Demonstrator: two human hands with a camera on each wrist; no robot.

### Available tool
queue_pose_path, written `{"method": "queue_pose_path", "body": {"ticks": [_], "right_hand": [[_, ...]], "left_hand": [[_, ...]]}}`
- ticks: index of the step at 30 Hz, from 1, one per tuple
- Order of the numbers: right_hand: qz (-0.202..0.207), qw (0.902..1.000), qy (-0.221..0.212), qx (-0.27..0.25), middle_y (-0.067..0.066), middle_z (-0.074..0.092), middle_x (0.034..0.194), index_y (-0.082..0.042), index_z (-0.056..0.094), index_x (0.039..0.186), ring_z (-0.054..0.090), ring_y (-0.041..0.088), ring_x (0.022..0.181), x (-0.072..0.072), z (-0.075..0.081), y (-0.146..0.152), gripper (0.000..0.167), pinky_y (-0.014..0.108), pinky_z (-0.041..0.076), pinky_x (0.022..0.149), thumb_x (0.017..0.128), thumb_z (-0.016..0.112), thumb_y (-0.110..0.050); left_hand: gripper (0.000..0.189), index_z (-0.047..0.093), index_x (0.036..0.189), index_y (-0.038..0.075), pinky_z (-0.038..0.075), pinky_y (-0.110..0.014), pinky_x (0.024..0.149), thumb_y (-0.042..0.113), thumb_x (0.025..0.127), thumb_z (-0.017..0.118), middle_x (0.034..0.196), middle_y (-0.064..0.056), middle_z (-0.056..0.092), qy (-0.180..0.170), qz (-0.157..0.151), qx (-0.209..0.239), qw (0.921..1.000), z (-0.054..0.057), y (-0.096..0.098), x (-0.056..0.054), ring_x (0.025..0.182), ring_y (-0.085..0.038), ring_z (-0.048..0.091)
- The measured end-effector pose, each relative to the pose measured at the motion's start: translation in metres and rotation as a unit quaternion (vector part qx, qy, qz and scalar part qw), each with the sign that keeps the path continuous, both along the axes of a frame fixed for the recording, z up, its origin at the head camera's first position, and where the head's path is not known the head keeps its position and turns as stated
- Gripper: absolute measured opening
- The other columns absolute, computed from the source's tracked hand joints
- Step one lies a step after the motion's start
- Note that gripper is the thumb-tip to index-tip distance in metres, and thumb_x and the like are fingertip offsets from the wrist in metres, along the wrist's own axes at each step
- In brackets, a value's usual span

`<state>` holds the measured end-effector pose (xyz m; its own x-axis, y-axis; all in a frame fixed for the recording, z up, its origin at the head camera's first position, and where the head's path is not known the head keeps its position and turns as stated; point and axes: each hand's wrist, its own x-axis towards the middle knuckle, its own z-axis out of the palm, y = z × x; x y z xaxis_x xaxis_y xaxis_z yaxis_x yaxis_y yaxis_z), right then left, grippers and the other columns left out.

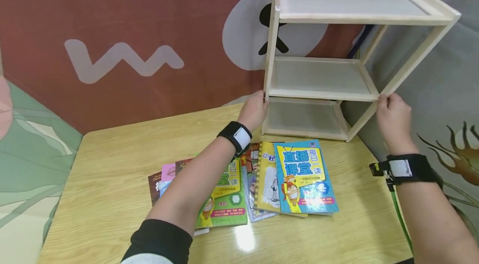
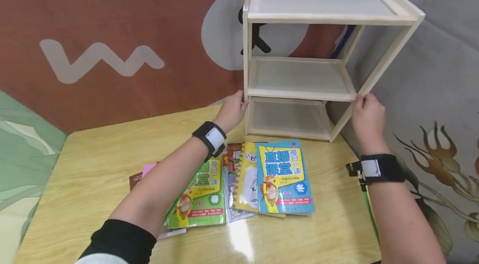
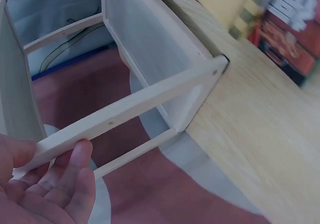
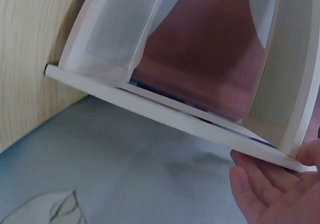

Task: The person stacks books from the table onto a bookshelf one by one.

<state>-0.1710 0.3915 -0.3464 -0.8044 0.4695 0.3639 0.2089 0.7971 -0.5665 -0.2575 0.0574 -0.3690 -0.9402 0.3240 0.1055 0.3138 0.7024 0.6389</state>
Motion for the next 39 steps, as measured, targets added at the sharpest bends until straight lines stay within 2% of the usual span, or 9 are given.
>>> {"method": "queue_pose_path", "body": {"ticks": [5,11,18,24,27,31,39], "right_hand": [[0.002,1.0,-0.007,0.001,0.02,0.049,0.079,0.008,0.057,0.108,0.043,0.033,0.069,-0.007,-0.002,-0.012,0.045,0.036,0.029,0.053,0.1,0.032,-0.029],[0.02,0.9998,-0.01,0.002,0.021,0.053,0.082,0.007,0.058,0.11,0.044,0.032,0.068,-0.008,-0.003,-0.027,0.047,0.034,0.031,0.051,0.101,0.031,-0.03],[0.043,0.999,0.011,-0.01,0.026,0.06,0.089,0.007,0.06,0.109,0.052,0.035,0.073,-0.015,-0.007,-0.049,0.047,0.034,0.032,0.054,0.101,0.033,-0.03],[0.057,0.9979,0.031,0.005,0.016,0.05,0.066,0.003,0.06,0.094,0.046,0.032,0.061,-0.021,-0.008,-0.07,0.039,0.035,0.028,0.051,0.099,0.039,-0.029],[0.071,0.9971,0.026,0.004,0.011,0.044,0.062,0.001,0.06,0.093,0.042,0.03,0.058,-0.025,-0.009,-0.082,0.039,0.036,0.027,0.051,0.1,0.038,-0.03],[0.093,0.9953,0.028,-0.004,0.015,0.049,0.066,0.001,0.061,0.096,0.046,0.032,0.061,-0.032,-0.011,-0.1,0.04,0.037,0.029,0.053,0.1,0.038,-0.031],[0.116,0.9926,0.031,-0.012,0.024,0.063,0.081,0.003,0.062,0.1,0.058,0.038,0.072,-0.043,-0.013,-0.131,0.041,0.04,0.037,0.056,0.101,0.04,-0.032]], "left_hand": [[0.027,0.05,0.118,0.007,0.046,-0.027,0.061,0.027,0.101,0.044,0.089,-0.004,0.06,-0.004,0.01,-0.028,0.9995,0.002,-0.014,0.005,0.072,-0.015,0.056],[0.028,0.05,0.119,0.005,0.045,-0.029,0.061,0.026,0.101,0.044,0.086,-0.005,0.058,-0.004,0.013,-0.036,0.9993,0.002,-0.035,0.012,0.073,-0.018,0.056],[0.029,0.051,0.119,0.003,0.049,-0.031,0.064,0.025,0.1,0.046,0.091,-0.007,0.062,0.031,0.027,-0.046,0.9981,-0.003,-0.062,0.022,0.077,-0.018,0.06],[0.022,0.053,0.108,0.005,0.05,-0.03,0.062,0.025,0.1,0.046,0.089,-0.006,0.062,0.039,0.042,-0.034,0.9977,-0.008,-0.087,0.028,0.076,-0.017,0.06],[0.022,0.053,0.107,0.006,0.051,-0.03,0.063,0.025,0.1,0.047,0.09,-0.006,0.063,0.048,0.055,-0.034,0.9967,-0.012,-0.101,0.03,0.078,-0.018,0.062],[0.022,0.053,0.108,0.004,0.053,-0.032,0.065,0.025,0.099,0.049,0.092,-0.008,0.064,0.061,0.078,-0.03,0.9946,-0.016,-0.121,0.035,0.083,-0.02,0.064],[0.024,0.055,0.114,0.002,0.055,-0.037,0.074,0.02,0.099,0.05,0.104,-0.013,0.065,0.079,0.105,0.004,0.9913,-0.023,-0.151,0.044,0.094,-0.025,0.065]]}}
